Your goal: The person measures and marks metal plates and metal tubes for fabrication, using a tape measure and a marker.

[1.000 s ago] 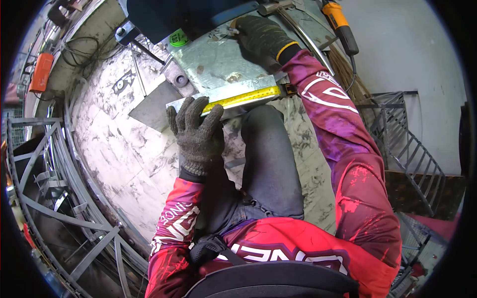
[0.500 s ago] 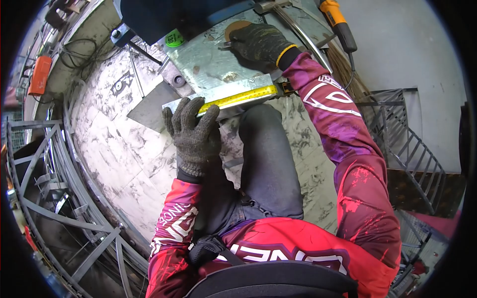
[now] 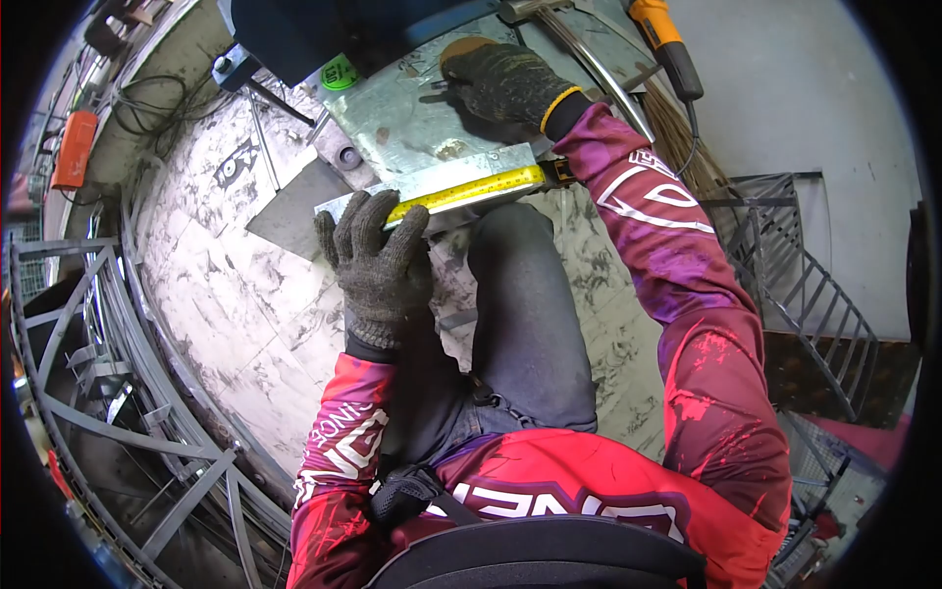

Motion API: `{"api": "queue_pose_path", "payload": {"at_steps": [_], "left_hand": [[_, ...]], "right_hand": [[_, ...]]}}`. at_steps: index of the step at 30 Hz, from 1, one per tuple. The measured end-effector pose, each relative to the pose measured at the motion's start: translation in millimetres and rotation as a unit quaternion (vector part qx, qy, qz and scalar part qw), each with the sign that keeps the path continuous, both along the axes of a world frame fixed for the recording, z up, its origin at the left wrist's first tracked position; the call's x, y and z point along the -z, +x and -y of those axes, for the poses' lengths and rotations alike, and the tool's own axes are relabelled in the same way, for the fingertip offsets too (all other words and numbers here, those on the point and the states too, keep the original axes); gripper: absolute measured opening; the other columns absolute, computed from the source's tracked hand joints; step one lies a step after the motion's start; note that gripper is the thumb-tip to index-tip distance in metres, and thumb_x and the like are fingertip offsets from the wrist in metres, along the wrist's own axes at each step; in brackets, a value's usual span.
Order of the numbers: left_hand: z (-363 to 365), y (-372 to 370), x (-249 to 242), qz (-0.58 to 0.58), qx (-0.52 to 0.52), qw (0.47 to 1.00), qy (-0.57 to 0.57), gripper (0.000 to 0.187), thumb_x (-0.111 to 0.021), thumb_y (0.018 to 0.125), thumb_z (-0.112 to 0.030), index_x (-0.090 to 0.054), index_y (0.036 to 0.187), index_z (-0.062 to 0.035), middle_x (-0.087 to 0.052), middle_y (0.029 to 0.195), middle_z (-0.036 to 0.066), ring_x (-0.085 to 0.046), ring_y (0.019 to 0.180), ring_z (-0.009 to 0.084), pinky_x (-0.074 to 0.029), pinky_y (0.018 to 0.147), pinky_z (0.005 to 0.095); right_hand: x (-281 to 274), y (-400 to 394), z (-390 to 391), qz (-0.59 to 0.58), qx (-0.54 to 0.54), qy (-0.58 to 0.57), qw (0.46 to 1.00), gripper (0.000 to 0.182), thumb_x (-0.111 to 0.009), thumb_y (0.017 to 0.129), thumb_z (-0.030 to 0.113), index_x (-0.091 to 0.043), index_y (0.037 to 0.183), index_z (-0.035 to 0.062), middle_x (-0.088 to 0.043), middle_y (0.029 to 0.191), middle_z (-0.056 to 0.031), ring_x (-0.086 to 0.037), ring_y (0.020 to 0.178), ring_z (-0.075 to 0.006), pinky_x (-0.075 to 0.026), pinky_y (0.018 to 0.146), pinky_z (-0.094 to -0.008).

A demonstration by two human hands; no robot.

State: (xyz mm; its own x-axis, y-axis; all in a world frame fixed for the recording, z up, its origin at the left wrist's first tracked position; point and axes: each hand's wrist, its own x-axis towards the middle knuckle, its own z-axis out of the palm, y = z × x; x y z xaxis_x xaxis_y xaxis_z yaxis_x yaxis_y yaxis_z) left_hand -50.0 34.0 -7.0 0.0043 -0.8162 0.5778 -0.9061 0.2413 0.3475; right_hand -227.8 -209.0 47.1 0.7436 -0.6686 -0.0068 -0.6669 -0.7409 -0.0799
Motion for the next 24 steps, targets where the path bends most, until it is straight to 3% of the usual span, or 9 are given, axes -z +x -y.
{"api": "queue_pose_path", "payload": {"at_steps": [6, 9, 12, 14, 18, 20, 24], "left_hand": [[-1, 1, -2, -0.005, 0.003, 1.000, 0.006, 0.042, -0.071, 0.079, -0.010, -0.074, 0.118, -0.0233, -0.064, 0.132, 0.009, -0.055, 0.135, 0.0349, -0.021, 0.125, 0.0609], [-1, 1, -3, -0.006, 0.006, 1.000, 0.009, 0.042, -0.071, 0.079, -0.010, -0.075, 0.118, -0.0234, -0.064, 0.133, 0.009, -0.055, 0.135, 0.0352, -0.021, 0.125, 0.0607], [-2, 0, -2, -0.006, 0.002, 1.000, 0.008, 0.042, -0.070, 0.079, -0.010, -0.075, 0.119, -0.0238, -0.064, 0.133, 0.009, -0.055, 0.135, 0.0356, -0.022, 0.125, 0.0604], [-1, 0, -2, -0.005, 0.002, 1.000, 0.004, 0.041, -0.070, 0.080, -0.011, -0.075, 0.119, -0.0241, -0.064, 0.133, 0.009, -0.055, 0.135, 0.0356, -0.022, 0.125, 0.0602], [0, 1, 4, -0.001, -0.002, 1.000, -0.009, 0.041, -0.071, 0.080, -0.012, -0.074, 0.119, -0.0248, -0.065, 0.133, 0.009, -0.055, 0.135, 0.0353, -0.022, 0.125, 0.0595], [1, 1, 4, -0.001, -0.002, 1.000, -0.008, 0.041, -0.071, 0.080, -0.012, -0.075, 0.119, -0.0249, -0.065, 0.133, 0.008, -0.055, 0.135, 0.0351, -0.021, 0.125, 0.0594], [-1, 0, 0, -0.002, -0.001, 1.000, 0.006, 0.040, -0.071, 0.081, -0.012, -0.074, 0.119, -0.0248, -0.064, 0.133, 0.008, -0.055, 0.135, 0.0345, -0.021, 0.125, 0.0595]], "right_hand": [[3, -2, -1, -0.051, 0.021, 0.016, 0.998, 0.042, -0.055, 0.099, 0.044, -0.072, 0.129, 0.0195, -0.074, 0.124, -0.0143, -0.069, 0.115, -0.0364, -0.052, 0.102, -0.0514], [12, -4, -1, -0.026, 0.038, 0.016, 0.999, 0.043, -0.054, 0.100, 0.046, -0.071, 0.130, 0.0201, -0.073, 0.125, -0.0143, -0.070, 0.115, -0.0361, -0.052, 0.103, -0.0518], [26, -6, 3, 0.020, 0.062, 0.018, 0.998, 0.037, -0.059, 0.095, 0.037, -0.073, 0.124, 0.0175, -0.072, 0.130, -0.0123, -0.066, 0.122, -0.0340, -0.048, 0.108, -0.0520], [35, -7, 12, 0.025, 0.014, 0.008, 1.000, 0.037, -0.059, 0.095, 0.038, -0.072, 0.124, 0.0186, -0.072, 0.128, -0.0132, -0.067, 0.121, -0.0347, -0.049, 0.106, -0.0517], [8, 4, 3, -0.008, 0.022, 0.029, 0.999, 0.037, -0.059, 0.096, 0.038, -0.071, 0.125, 0.0197, -0.072, 0.127, -0.0132, -0.067, 0.119, -0.0353, -0.050, 0.105, -0.0515], [-4, 7, -6, -0.044, 0.044, 0.053, 0.997, 0.049, -0.056, 0.101, 0.047, -0.067, 0.140, 0.0190, -0.068, 0.137, -0.0132, -0.063, 0.128, -0.0347, -0.047, 0.112, -0.0495], [7, 6, -9, -0.042, 0.049, 0.055, 0.996, 0.050, -0.054, 0.102, 0.047, -0.066, 0.141, 0.0187, -0.067, 0.139, -0.0136, -0.062, 0.130, -0.0353, -0.046, 0.113, -0.0495]]}}
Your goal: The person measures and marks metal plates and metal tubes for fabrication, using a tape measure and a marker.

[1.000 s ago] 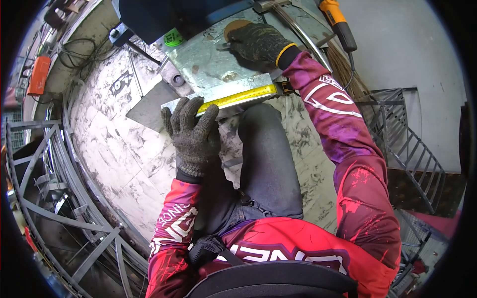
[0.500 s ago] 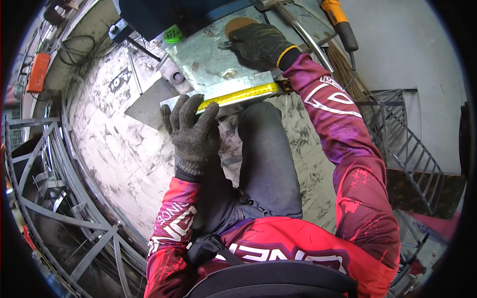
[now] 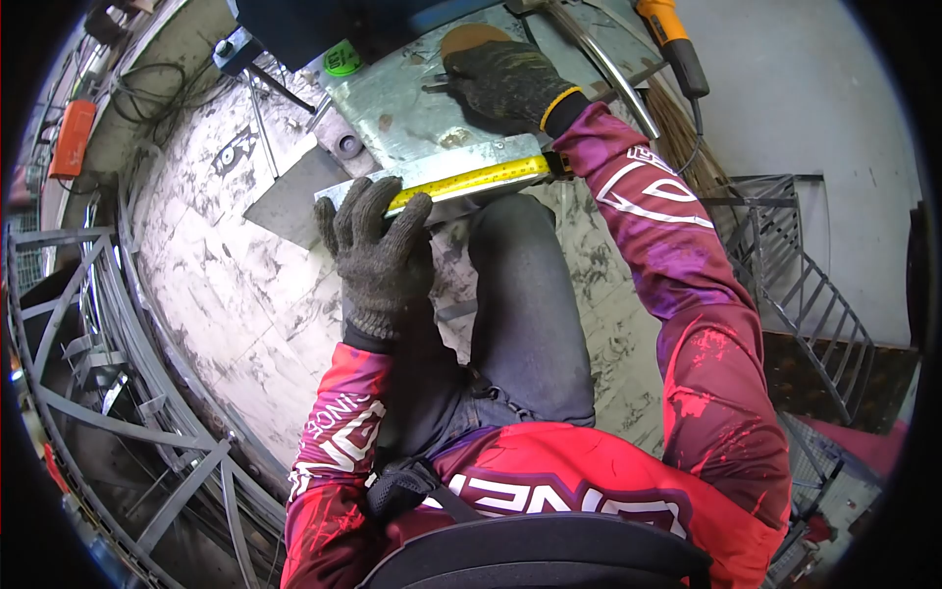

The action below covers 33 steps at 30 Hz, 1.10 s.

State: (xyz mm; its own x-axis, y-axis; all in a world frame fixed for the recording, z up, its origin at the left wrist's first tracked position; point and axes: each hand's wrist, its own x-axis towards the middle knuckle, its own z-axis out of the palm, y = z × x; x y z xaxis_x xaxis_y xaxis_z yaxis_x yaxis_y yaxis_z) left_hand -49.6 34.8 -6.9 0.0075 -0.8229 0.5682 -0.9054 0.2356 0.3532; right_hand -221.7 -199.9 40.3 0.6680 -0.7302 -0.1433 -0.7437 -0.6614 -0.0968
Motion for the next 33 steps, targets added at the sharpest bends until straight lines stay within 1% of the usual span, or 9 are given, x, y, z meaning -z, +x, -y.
{"api": "queue_pose_path", "payload": {"at_steps": [2, 6, 9, 11, 14, 23, 25, 27, 33], "left_hand": [[0, 1, 0, 0.001, 0.001, 1.000, -0.002, 0.039, -0.072, 0.081, -0.012, -0.074, 0.118, -0.0245, -0.064, 0.133, 0.009, -0.055, 0.135, 0.0344, -0.021, 0.125, 0.0595], [2, 0, 3, 0.001, 0.001, 1.000, -0.020, 0.038, -0.073, 0.082, -0.012, -0.073, 0.118, -0.0237, -0.064, 0.133, 0.009, -0.056, 0.134, 0.0339, -0.022, 0.124, 0.0595], [3, -1, 4, 0.008, -0.004, 1.000, -0.023, 0.037, -0.073, 0.083, -0.012, -0.073, 0.117, -0.0234, -0.064, 0.133, 0.008, -0.056, 0.134, 0.0337, -0.023, 0.124, 0.0594], [2, -1, 3, 0.009, -0.007, 1.000, -0.019, 0.037, -0.074, 0.083, -0.012, -0.073, 0.118, -0.0238, -0.064, 0.133, 0.008, -0.056, 0.134, 0.0336, -0.023, 0.124, 0.0594], [2, -1, 4, 0.006, -0.007, 1.000, -0.017, 0.037, -0.073, 0.083, -0.012, -0.073, 0.118, -0.0246, -0.064, 0.133, 0.008, -0.056, 0.134, 0.0334, -0.023, 0.124, 0.0595], [4, -2, 0, 0.007, -0.010, 1.000, -0.024, 0.034, -0.074, 0.081, -0.012, -0.075, 0.114, -0.0231, -0.067, 0.128, 0.009, -0.059, 0.130, 0.0339, -0.025, 0.123, 0.0587], [4, -2, 1, 0.008, -0.012, 0.999, -0.035, 0.031, -0.075, 0.079, -0.010, -0.076, 0.108, -0.0204, -0.070, 0.123, 0.010, -0.063, 0.125, 0.0344, -0.027, 0.122, 0.0575], [2, 0, 4, -0.001, -0.005, 1.000, -0.020, 0.037, -0.074, 0.083, -0.014, -0.073, 0.118, -0.0259, -0.065, 0.132, 0.007, -0.056, 0.135, 0.0332, -0.022, 0.124, 0.0598], [1, 0, 5, 0.002, -0.006, 1.000, -0.012, 0.038, -0.074, 0.083, -0.014, -0.074, 0.119, -0.0256, -0.065, 0.132, 0.007, -0.056, 0.135, 0.0336, -0.022, 0.125, 0.0595]], "right_hand": [[11, -3, 0, 0.070, 0.013, -0.046, 0.996, 0.038, -0.058, 0.097, 0.038, -0.070, 0.128, 0.0182, -0.070, 0.130, -0.0135, -0.065, 0.123, -0.0352, -0.048, 0.107, -0.0516], [10, -2, 5, 0.054, 0.009, -0.056, 0.997, 0.039, -0.057, 0.099, 0.039, -0.069, 0.130, 0.0177, -0.068, 0.134, -0.0141, -0.063, 0.127, -0.0353, -0.046, 0.111, -0.0515], [10, 0, 10, -0.001, 0.001, -0.037, 0.999, 0.050, -0.056, 0.104, 0.047, -0.064, 0.143, 0.0176, -0.066, 0.141, -0.0148, -0.061, 0.131, -0.0368, -0.044, 0.114, -0.0512], [12, -4, 11, 0.044, -0.050, -0.043, 0.997, 0.049, -0.058, 0.103, 0.046, -0.065, 0.142, 0.0170, -0.067, 0.139, -0.0150, -0.062, 0.130, -0.0368, -0.046, 0.113, -0.0506], [3, 4, 8, 0.034, 0.003, -0.022, 0.999, 0.048, -0.057, 0.103, 0.046, -0.066, 0.139, 0.0167, -0.069, 0.134, -0.0155, -0.064, 0.126, -0.0366, -0.048, 0.110, -0.0500], [-2, 3, -5, 0.031, -0.027, -0.040, 0.998, 0.040, -0.058, 0.102, 0.042, -0.070, 0.125, 0.0116, -0.072, 0.121, -0.0182, -0.070, 0.110, -0.0386, -0.054, 0.097, -0.0522], [9, 1, 0, 0.053, -0.030, -0.046, 0.997, 0.040, -0.059, 0.101, 0.041, -0.069, 0.125, 0.0105, -0.072, 0.120, -0.0191, -0.070, 0.110, -0.0388, -0.054, 0.096, -0.0518], [17, 2, 3, 0.075, -0.033, -0.052, 0.995, 0.040, -0.060, 0.101, 0.040, -0.069, 0.125, 0.0095, -0.072, 0.119, -0.0200, -0.070, 0.109, -0.0389, -0.054, 0.096, -0.0514], [28, 2, 9, 0.142, -0.020, -0.049, 0.988, 0.040, -0.061, 0.100, 0.039, -0.069, 0.126, 0.0101, -0.072, 0.122, -0.0192, -0.069, 0.114, -0.0380, -0.053, 0.099, -0.0511]]}}
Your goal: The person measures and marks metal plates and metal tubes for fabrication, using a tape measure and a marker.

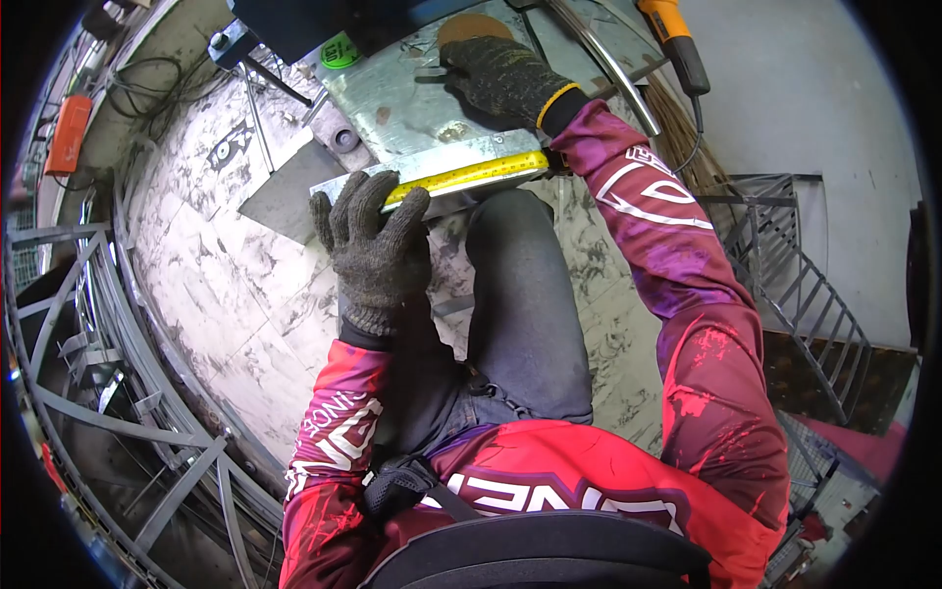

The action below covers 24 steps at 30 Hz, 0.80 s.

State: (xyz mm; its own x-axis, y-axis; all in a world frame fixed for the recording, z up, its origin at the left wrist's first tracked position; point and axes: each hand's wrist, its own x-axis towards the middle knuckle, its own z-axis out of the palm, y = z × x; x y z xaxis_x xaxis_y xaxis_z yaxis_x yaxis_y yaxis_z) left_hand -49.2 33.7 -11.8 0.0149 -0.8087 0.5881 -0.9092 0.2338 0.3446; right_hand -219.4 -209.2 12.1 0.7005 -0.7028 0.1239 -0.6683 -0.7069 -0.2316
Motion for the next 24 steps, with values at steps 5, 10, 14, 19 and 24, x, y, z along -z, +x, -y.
{"api": "queue_pose_path", "payload": {"at_steps": [5, 10, 14, 19, 24], "left_hand": [[2, -3, -5, 0.000, -0.004, 1.000, -0.016, 0.033, -0.075, 0.082, -0.012, -0.075, 0.113, -0.0228, -0.068, 0.127, 0.009, -0.060, 0.129, 0.0342, -0.025, 0.123, 0.0585], [1, 1, 1, 0.003, 0.003, 1.000, -0.006, 0.037, -0.074, 0.084, -0.014, -0.074, 0.119, -0.0260, -0.064, 0.133, 0.007, -0.055, 0.135, 0.0338, -0.021, 0.125, 0.0599], [0, 1, 2, -0.001, 0.004, 1.000, -0.001, 0.039, -0.074, 0.084, -0.014, -0.074, 0.120, -0.0264, -0.064, 0.133, 0.007, -0.055, 0.135, 0.0339, -0.021, 0.125, 0.0598], [1, 1, 2, 0.000, 0.005, 1.000, -0.007, 0.039, -0.074, 0.083, -0.014, -0.074, 0.121, -0.0266, -0.064, 0.133, 0.007, -0.055, 0.135, 0.0337, -0.021, 0.125, 0.0595], [0, 1, 1, 0.002, 0.005, 1.000, -0.004, 0.039, -0.074, 0.083, -0.014, -0.074, 0.120, -0.0263, -0.064, 0.133, 0.007, -0.055, 0.135, 0.0333, -0.021, 0.125, 0.0594]], "right_hand": [[-33, 7, -10, -0.141, 0.027, -0.018, 0.990, 0.042, -0.059, 0.101, 0.041, -0.069, 0.134, 0.0179, -0.071, 0.129, -0.0145, -0.068, 0.119, -0.0353, -0.050, 0.106, -0.0521], [-36, 3, -17, -0.129, 0.037, 0.002, 0.991, 0.042, -0.058, 0.102, 0.043, -0.069, 0.134, 0.0189, -0.071, 0.128, -0.0143, -0.068, 0.119, -0.0340, -0.051, 0.104, -0.0506], [-24, 2, -14, -0.089, 0.045, 0.021, 0.995, 0.043, -0.059, 0.101, 0.044, -0.069, 0.135, 0.0188, -0.072, 0.127, -0.0142, -0.069, 0.117, -0.0342, -0.052, 0.103, -0.0498], [-22, 3, -17, -0.086, 0.031, 0.034, 0.995, 0.044, -0.061, 0.100, 0.042, -0.066, 0.137, 0.0174, -0.072, 0.127, -0.0149, -0.068, 0.118, -0.0360, -0.051, 0.104, -0.0500], [-31, 6, -12, -0.100, 0.048, 0.038, 0.993, 0.048, -0.066, 0.095, 0.036, -0.063, 0.138, 0.0150, -0.071, 0.128, -0.0169, -0.067, 0.121, -0.0376, -0.051, 0.105, -0.0498]]}}
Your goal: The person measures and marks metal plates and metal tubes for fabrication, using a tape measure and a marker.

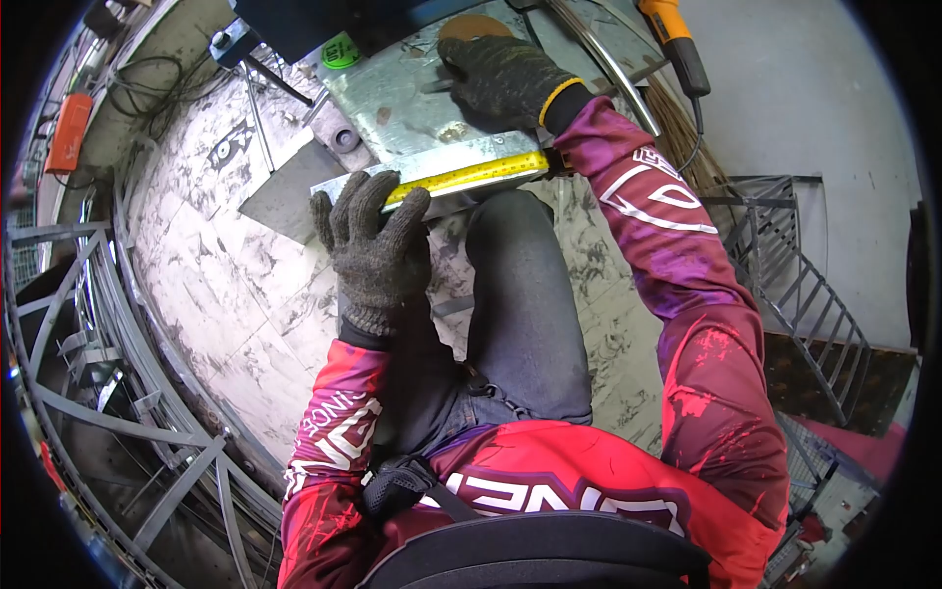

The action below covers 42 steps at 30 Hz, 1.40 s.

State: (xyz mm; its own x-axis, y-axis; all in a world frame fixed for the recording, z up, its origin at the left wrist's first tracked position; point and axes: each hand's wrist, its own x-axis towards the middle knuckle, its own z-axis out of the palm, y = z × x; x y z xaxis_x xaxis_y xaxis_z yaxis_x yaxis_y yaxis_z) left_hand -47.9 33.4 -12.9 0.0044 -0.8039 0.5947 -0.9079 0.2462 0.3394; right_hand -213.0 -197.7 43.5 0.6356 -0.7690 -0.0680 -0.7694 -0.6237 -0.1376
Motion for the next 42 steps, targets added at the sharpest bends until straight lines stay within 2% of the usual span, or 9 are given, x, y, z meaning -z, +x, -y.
{"api": "queue_pose_path", "payload": {"at_steps": [12, 14, 22, 23, 26, 30, 34, 37, 42], "left_hand": [[4, -5, -8, -0.002, -0.011, 0.999, -0.032, 0.031, -0.073, 0.081, -0.007, -0.076, 0.108, -0.0199, -0.070, 0.122, 0.011, -0.064, 0.123, 0.0346, -0.029, 0.121, 0.0576], [4, -4, -8, -0.003, -0.011, 0.999, -0.030, 0.031, -0.073, 0.081, -0.007, -0.076, 0.109, -0.0202, -0.070, 0.122, 0.010, -0.063, 0.123, 0.0346, -0.028, 0.121, 0.0575], [-1, -2, -2, 0.000, -0.007, 1.000, 0.001, 0.042, -0.075, 0.083, -0.017, -0.073, 0.123, -0.0264, -0.064, 0.133, 0.008, -0.057, 0.134, 0.0341, -0.022, 0.125, 0.0597], [-1, -2, -2, -0.002, -0.007, 1.000, 0.000, 0.042, -0.075, 0.082, -0.017, -0.073, 0.123, -0.0263, -0.064, 0.133, 0.007, -0.057, 0.134, 0.0341, -0.022, 0.125, 0.0597], [-1, -2, -4, -0.006, -0.009, 1.000, 0.005, 0.040, -0.075, 0.082, -0.017, -0.074, 0.122, -0.0260, -0.065, 0.133, 0.007, -0.057, 0.134, 0.0341, -0.022, 0.125, 0.0597], [-1, -3, -3, 0.003, -0.021, 1.000, 0.014, 0.038, -0.074, 0.084, -0.016, -0.075, 0.120, -0.0260, -0.065, 0.132, 0.006, -0.057, 0.134, 0.0341, -0.023, 0.124, 0.0597], [-2, -2, -3, 0.000, -0.014, 1.000, 0.018, 0.038, -0.072, 0.085, -0.016, -0.075, 0.121, -0.0262, -0.065, 0.132, 0.007, -0.057, 0.134, 0.0339, -0.024, 0.125, 0.0598], [-1, -2, -3, 0.002, -0.012, 1.000, 0.013, 0.038, -0.071, 0.086, -0.016, -0.075, 0.122, -0.0259, -0.065, 0.132, 0.007, -0.057, 0.134, 0.0339, -0.023, 0.125, 0.0599], [-2, -3, -4, 0.002, -0.013, 1.000, 0.019, 0.038, -0.070, 0.087, -0.015, -0.075, 0.123, -0.0267, -0.065, 0.132, 0.008, -0.056, 0.134, 0.0348, -0.023, 0.125, 0.0602]], "right_hand": [[-20, -13, 14, 0.008, -0.100, -0.014, 0.995, 0.042, -0.077, 0.074, 0.019, -0.071, 0.115, 0.0117, -0.071, 0.119, -0.0160, -0.069, 0.114, -0.0373, -0.056, 0.096, -0.0491], [-29, -17, 11, -0.022, -0.103, -0.014, 0.994, 0.032, -0.068, 0.093, 0.021, -0.069, 0.124, 0.0117, -0.072, 0.121, -0.0193, -0.070, 0.111, -0.0392, -0.055, 0.095, -0.0492], [-38, -58, 2, 0.207, -0.072, -0.111, 0.969, 0.021, -0.068, 0.094, 0.008, -0.068, 0.115, 0.0061, -0.074, 0.105, -0.0155, -0.074, 0.095, -0.0330, -0.060, 0.082, -0.0418], [-56, -65, -19, 0.303, -0.016, 0.030, 0.952, 0.020, -0.067, 0.096, 0.009, -0.069, 0.115, 0.0049, -0.074, 0.103, -0.0151, -0.076, 0.090, -0.0291, -0.061, 0.078, -0.0410], [-55, -72, -72, 0.504, 0.022, 0.219, 0.835, 0.019, -0.065, 0.100, 0.011, -0.069, 0.116, 0.0011, -0.075, 0.101, -0.0150, -0.077, 0.083, -0.0228, -0.065, 0.072, -0.0393], [-33, -77, -120, 0.757, 0.015, 0.474, 0.449, 0.032, -0.070, 0.096, 0.003, -0.066, 0.126, -0.0085, -0.072, 0.118, -0.0236, -0.076, 0.101, -0.0308, -0.067, 0.084, -0.0414], [-9, -82, -153, 0.724, 0.129, 0.285, 0.615, 0.047, -0.074, 0.090, 0.001, -0.062, 0.134, -0.0089, -0.069, 0.126, -0.0251, -0.072, 0.113, -0.0338, -0.064, 0.090, -0.0405], [-13, -70, -166, 0.781, 0.093, 0.406, 0.465, 0.064, -0.080, 0.085, 0.004, -0.055, 0.144, -0.0068, -0.069, 0.127, -0.0229, -0.071, 0.113, -0.0302, -0.062, 0.093, -0.0400], [-7, -52, -179, 0.776, 0.008, 0.295, 0.557, 0.047, -0.072, 0.100, 0.038, -0.055, 0.123, 0.0001, -0.068, 0.100, -0.0168, -0.066, 0.077, -0.0256, -0.056, 0.074, -0.0458]]}}
